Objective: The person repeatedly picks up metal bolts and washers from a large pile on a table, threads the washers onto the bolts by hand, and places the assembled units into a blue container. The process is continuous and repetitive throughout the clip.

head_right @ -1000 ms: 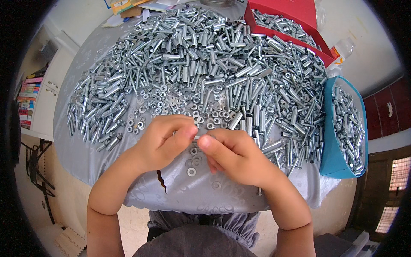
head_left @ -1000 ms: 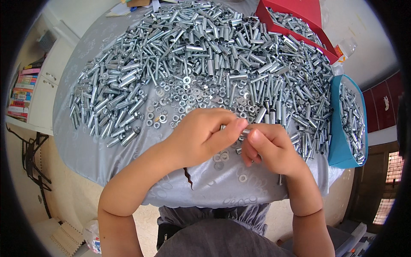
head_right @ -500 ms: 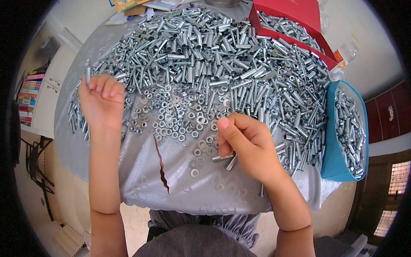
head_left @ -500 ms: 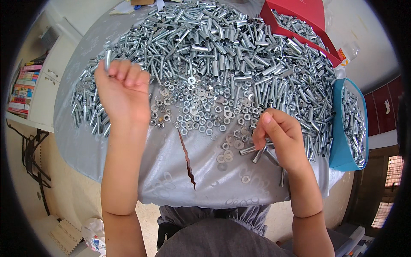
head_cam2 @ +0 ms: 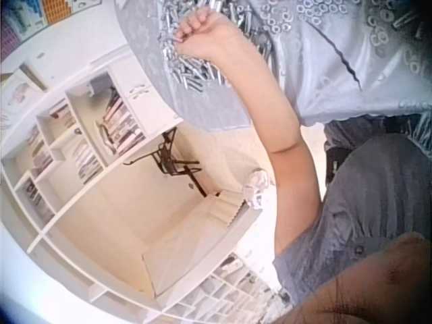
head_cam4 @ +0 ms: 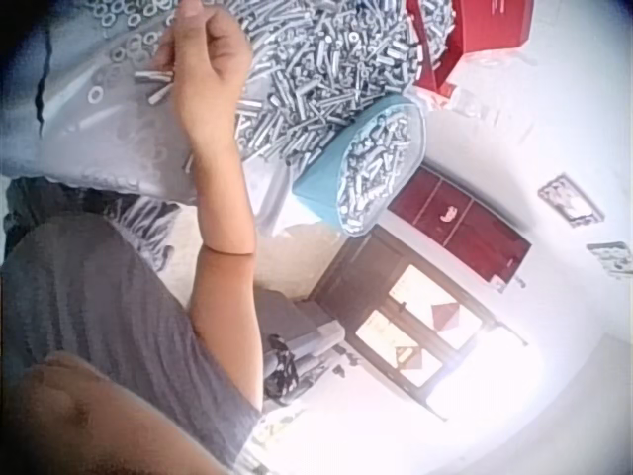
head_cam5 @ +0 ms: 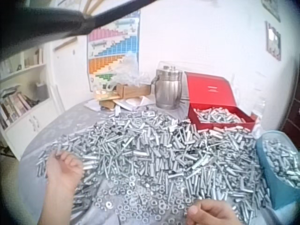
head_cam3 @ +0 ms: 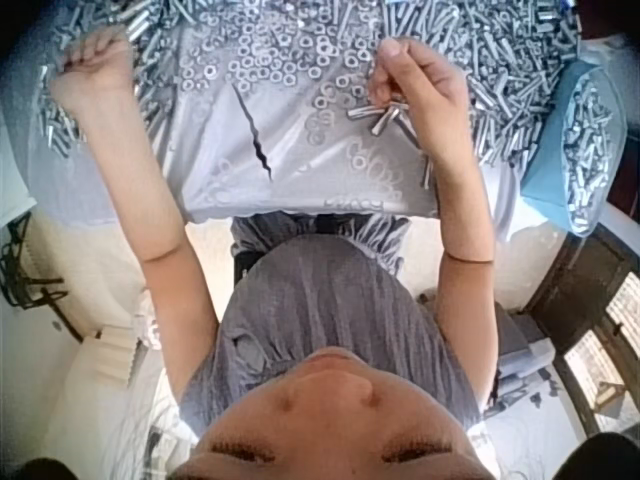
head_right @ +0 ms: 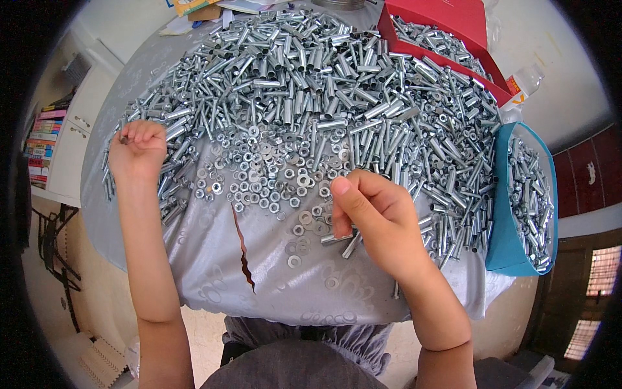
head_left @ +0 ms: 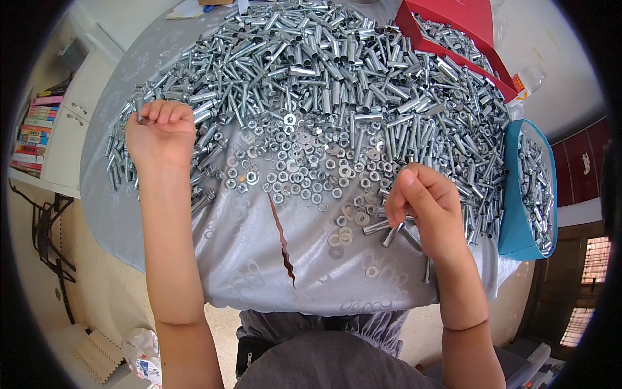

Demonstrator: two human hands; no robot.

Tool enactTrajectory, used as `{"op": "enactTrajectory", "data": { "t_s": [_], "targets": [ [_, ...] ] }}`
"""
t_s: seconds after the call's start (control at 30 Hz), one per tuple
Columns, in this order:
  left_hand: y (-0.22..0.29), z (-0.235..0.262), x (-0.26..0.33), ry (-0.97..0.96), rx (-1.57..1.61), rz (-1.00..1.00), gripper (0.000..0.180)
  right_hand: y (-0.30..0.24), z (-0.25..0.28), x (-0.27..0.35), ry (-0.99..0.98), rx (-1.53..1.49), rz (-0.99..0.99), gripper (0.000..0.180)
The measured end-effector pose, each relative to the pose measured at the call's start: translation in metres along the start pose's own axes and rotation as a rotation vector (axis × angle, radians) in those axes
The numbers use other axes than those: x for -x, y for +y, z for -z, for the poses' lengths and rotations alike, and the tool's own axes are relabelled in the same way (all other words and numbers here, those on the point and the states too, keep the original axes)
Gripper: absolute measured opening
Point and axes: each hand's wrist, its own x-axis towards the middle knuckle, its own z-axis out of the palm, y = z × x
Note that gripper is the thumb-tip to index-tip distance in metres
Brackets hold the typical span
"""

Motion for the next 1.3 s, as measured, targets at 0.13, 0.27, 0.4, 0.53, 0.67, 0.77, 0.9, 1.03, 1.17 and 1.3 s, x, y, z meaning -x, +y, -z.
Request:
{"op": "enactTrajectory", "data": {
  "t_s": [0.13,0.27,0.4,0.53,0.67,0.77,0.9,1.03,1.17,1.3],
  "targets": [
    [0.009,0.0,-0.006,0.025,-0.017,0.0,0.025,-0.003,-0.003,0.002,-0.001,0.09,-0.026,0.027],
    [0.007,-0.002,-0.002,0.031,0.037,0.011,0.021,-0.002,-0.003,0.002,-0.014,0.081,-0.013,0.027],
    [0.011,0.002,-0.01,-0.03,0.018,0.077,0.019,-0.002,-0.003,0.002,-0.014,0.075,-0.008,0.027],
    [0.011,0.001,-0.01,-0.041,0.002,0.041,0.018,-0.002,-0.004,0.001,0.008,0.068,-0.02,0.026],
    [0.002,-0.006,-0.003,-0.127,-0.119,0.048,0.016,-0.001,-0.001,0.001,0.031,0.115,0.025,0.025],
    [-0.017,-0.021,0.017,-0.201,-0.396,0.03,0.015,-0.001,-0.002,0.001,0.08,0.196,0.083,0.022],
    [-0.056,-0.023,0.041,-0.391,-0.919,-0.028,0.019,0.001,0.002,-0.003,0.15,0.196,0.145,0.018],
    [-0.083,-0.011,0.062,-0.803,-1.446,-0.237,0.009,0.001,0.008,-0.007,0.234,0.252,0.226,0.015],
    [-0.085,-0.007,0.059,-1.201,-1.767,-0.827,0.012,0.007,0.011,-0.012,0.273,0.785,0.393,0.015],
    [-0.089,-0.001,0.056,-1.182,-1.782,-0.766,0.015,0.011,0.007,-0.015,0.142,0.996,0.6,0.019]
  ]
}}
